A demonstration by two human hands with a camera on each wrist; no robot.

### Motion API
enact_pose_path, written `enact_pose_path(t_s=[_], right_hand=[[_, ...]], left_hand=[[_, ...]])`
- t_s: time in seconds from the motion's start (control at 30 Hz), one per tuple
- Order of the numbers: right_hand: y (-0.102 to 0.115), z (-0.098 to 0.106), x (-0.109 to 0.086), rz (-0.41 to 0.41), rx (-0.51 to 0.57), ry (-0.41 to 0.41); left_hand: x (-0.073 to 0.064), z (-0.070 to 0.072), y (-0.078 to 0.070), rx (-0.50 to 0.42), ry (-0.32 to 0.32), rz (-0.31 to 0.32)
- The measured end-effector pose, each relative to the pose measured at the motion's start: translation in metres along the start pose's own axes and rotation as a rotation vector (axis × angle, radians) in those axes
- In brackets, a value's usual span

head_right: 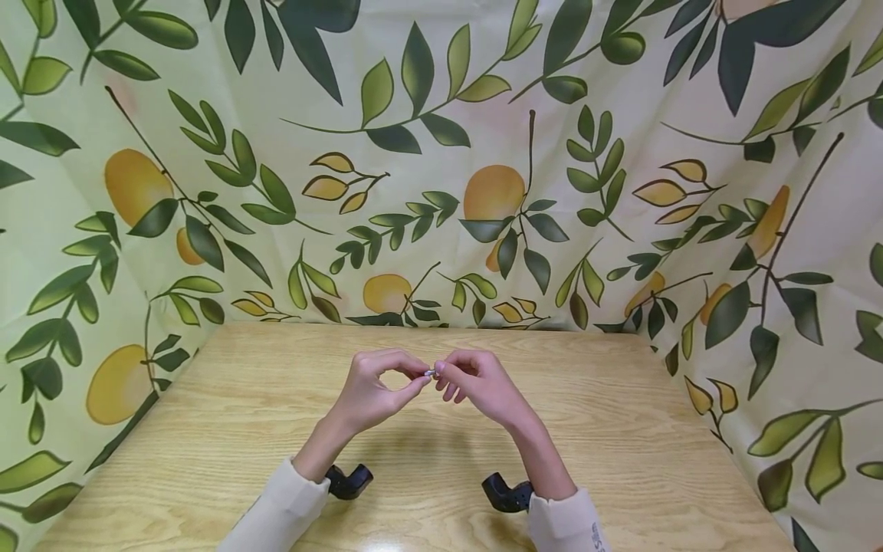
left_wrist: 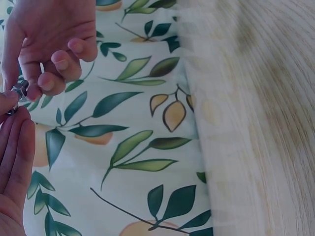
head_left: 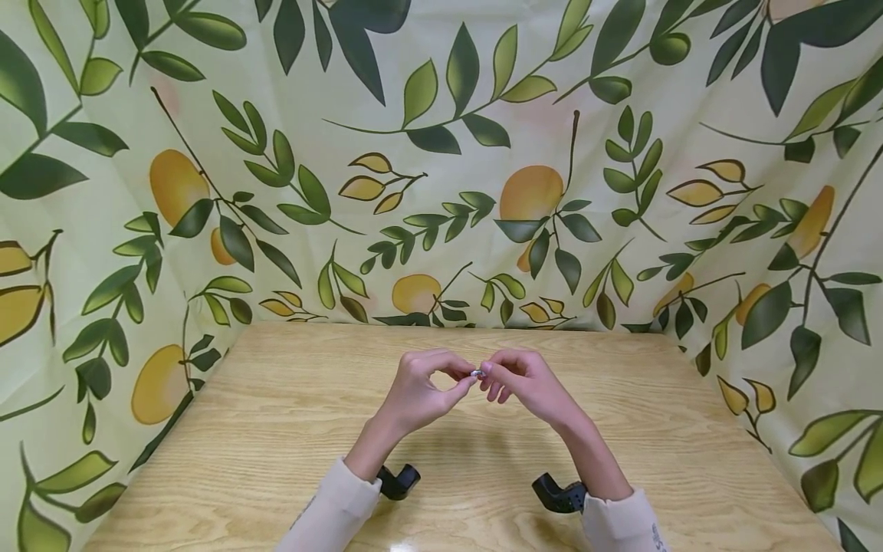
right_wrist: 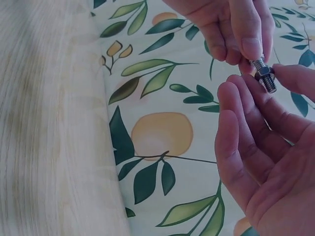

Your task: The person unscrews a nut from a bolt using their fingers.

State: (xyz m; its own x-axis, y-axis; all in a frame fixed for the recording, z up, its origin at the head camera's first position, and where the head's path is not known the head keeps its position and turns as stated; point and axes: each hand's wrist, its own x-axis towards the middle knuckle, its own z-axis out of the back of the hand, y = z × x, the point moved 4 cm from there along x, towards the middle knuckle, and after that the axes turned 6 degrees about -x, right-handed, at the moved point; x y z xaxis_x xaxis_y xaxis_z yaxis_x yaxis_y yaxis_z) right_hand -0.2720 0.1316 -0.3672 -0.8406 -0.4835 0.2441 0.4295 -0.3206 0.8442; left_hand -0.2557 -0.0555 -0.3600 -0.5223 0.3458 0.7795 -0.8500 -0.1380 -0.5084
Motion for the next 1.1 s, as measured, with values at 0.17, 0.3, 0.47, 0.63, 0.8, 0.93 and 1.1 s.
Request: enact_pose_path(t_s=[0.17, 0.3, 0.47, 0.63, 0.8, 0.93, 1.1], right_hand=[[-0.0008, 0.0015, -0.0021, -0.005, 0.016, -0.016], [0.0007, 0.002, -0.003, 0.01, 0.035, -0.023], [0.0023, 0.0027, -0.0038, 0.018, 0.05, -0.032], [-0.0011, 0.0043, -0.003, -0.021, 0.0, -0.044], [-0.002, 0.0025, -0.0015, -0.017, -0.018, -0.004], [0.0014, 0.0019, -0.0025, 0.01, 0.0, 0.006], [0.0034, 0.0029, -0.0043, 0.009, 0.027, -0.004]], left_hand=[[0.0003, -0.0008, 0.0001, 0.001, 0.005, 0.018], [0.0003, -0.001, -0.0003, 0.0, 0.008, 0.019], [-0.0001, -0.0015, -0.0004, 0.0, 0.005, 0.008], [-0.0008, -0.0015, -0.0007, 0.008, -0.004, -0.011], [-0.0013, -0.0013, -0.0007, 0.008, -0.006, -0.024], [-0.0009, -0.0012, -0.0003, 0.009, -0.008, -0.023], [-0.0006, -0.0015, -0.0003, 0.002, -0.003, -0.013]])
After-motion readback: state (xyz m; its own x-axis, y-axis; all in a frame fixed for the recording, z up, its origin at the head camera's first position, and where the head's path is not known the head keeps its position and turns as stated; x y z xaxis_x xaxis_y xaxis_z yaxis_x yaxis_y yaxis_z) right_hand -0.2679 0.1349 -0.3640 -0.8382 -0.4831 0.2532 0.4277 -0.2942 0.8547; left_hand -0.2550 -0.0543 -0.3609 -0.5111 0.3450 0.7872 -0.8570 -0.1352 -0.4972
